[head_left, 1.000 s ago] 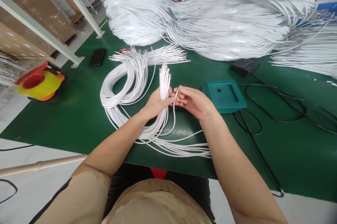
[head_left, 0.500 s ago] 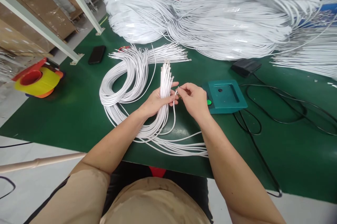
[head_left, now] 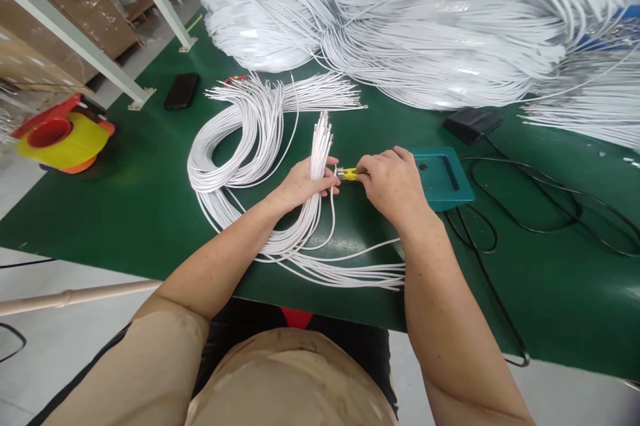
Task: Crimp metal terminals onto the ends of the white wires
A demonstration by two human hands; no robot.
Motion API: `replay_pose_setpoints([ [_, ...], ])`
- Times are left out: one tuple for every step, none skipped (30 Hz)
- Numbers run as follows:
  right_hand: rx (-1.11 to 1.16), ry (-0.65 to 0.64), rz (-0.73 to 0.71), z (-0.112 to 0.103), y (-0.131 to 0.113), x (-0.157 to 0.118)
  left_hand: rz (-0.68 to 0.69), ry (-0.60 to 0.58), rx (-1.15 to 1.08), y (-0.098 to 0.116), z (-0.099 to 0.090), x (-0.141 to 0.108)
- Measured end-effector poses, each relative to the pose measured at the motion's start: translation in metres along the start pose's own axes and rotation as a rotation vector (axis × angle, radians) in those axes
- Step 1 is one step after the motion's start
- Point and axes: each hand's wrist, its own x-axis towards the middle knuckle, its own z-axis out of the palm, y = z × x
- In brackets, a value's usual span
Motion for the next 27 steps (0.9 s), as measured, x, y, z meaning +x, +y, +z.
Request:
replay_pose_setpoints([
  [0.005,-0.035,0.004,0.001,0.003,0.0,0.0,0.004,0.016,0.0,0.001,0.0],
  [0.014,-0.057,0.006,0.001,0.005,0.001,0.003,0.008,0.029,0.0,0.001,0.0],
  [0.025,-0.063,0.006,0.002,0.007,0.001,0.005,0.008,0.043,0.0,0.002,0.0],
  [0.038,-0.06,0.003,0.003,0.008,0.001,0.007,0.008,0.056,0.0,0.002,0.0],
  [0.052,-0.055,-0.003,0.004,0.009,0.002,0.007,0.009,0.068,-0.001,0.002,0.0],
  [0.067,-0.047,-0.008,0.005,0.01,0.002,0.007,0.013,0.079,-0.002,0.002,0.0],
  [0.078,-0.034,-0.005,0.005,0.01,0.002,0.005,0.018,0.089,-0.003,0.002,0.001],
  [0.085,-0.019,0.003,0.006,0.01,0.002,0.003,0.028,0.098,-0.004,0.001,0.001],
  [0.087,-0.004,0.016,0.006,0.01,0.002,0.003,0.041,0.109,-0.006,0.001,0.002],
  [0.083,0.009,0.029,0.006,0.01,0.002,0.003,0.053,0.123,-0.007,0.001,0.003],
  [0.076,0.019,0.041,0.006,0.009,0.002,0.003,0.063,0.143,-0.008,0.001,0.004],
  [0.067,0.023,0.048,0.006,0.009,0.002,0.003,0.072,0.168,-0.008,0.001,0.004],
  [0.06,0.021,0.051,0.006,0.008,0.002,0.003,0.079,0.199,-0.008,0.001,0.004],
  [0.054,0.016,0.054,0.006,0.007,0.002,0.002,0.084,0.23,-0.008,0.001,0.005],
  [0.048,0.007,0.059,0.005,0.007,0.002,0.001,0.088,0.257,-0.008,0.001,0.005],
  [0.044,-0.005,0.064,0.005,0.006,0.002,-0.001,0.091,0.277,-0.007,0.001,0.004],
  [0.044,-0.018,0.064,0.004,0.006,0.002,-0.004,0.092,0.287,-0.006,0.002,0.004],
  [0.046,-0.025,0.059,0.004,0.006,0.002,-0.011,0.09,0.286,-0.005,0.002,0.004],
  [0.048,-0.017,0.052,0.003,0.007,0.001,-0.019,0.086,0.277,-0.005,0.002,0.004],
  [0.043,0.011,0.053,0.003,0.009,0.0,-0.027,0.084,0.261,-0.005,0.002,0.004],
  [0.029,0.057,0.071,0.004,0.011,-0.001,-0.036,0.078,0.242,-0.005,0.002,0.004],
  [0.004,0.115,0.112,0.004,0.013,-0.002,-0.042,0.073,0.221,-0.005,0.001,0.005],
  [-0.03,0.171,0.174,0.006,0.016,-0.004,-0.047,0.069,0.202,-0.006,0.001,0.005],
  [-0.064,0.213,0.242,0.007,0.019,-0.005,-0.05,0.065,0.187,-0.006,0.001,0.005],
  [-0.092,0.234,0.298,0.009,0.021,-0.007,-0.053,0.062,0.176,-0.006,0.001,0.005],
  [-0.112,0.236,0.336,0.011,0.024,-0.008,-0.059,0.061,0.17,-0.006,0.0,0.005],
  [-0.122,0.226,0.351,0.013,0.025,-0.008,-0.066,0.064,0.166,-0.005,0.0,0.004],
])
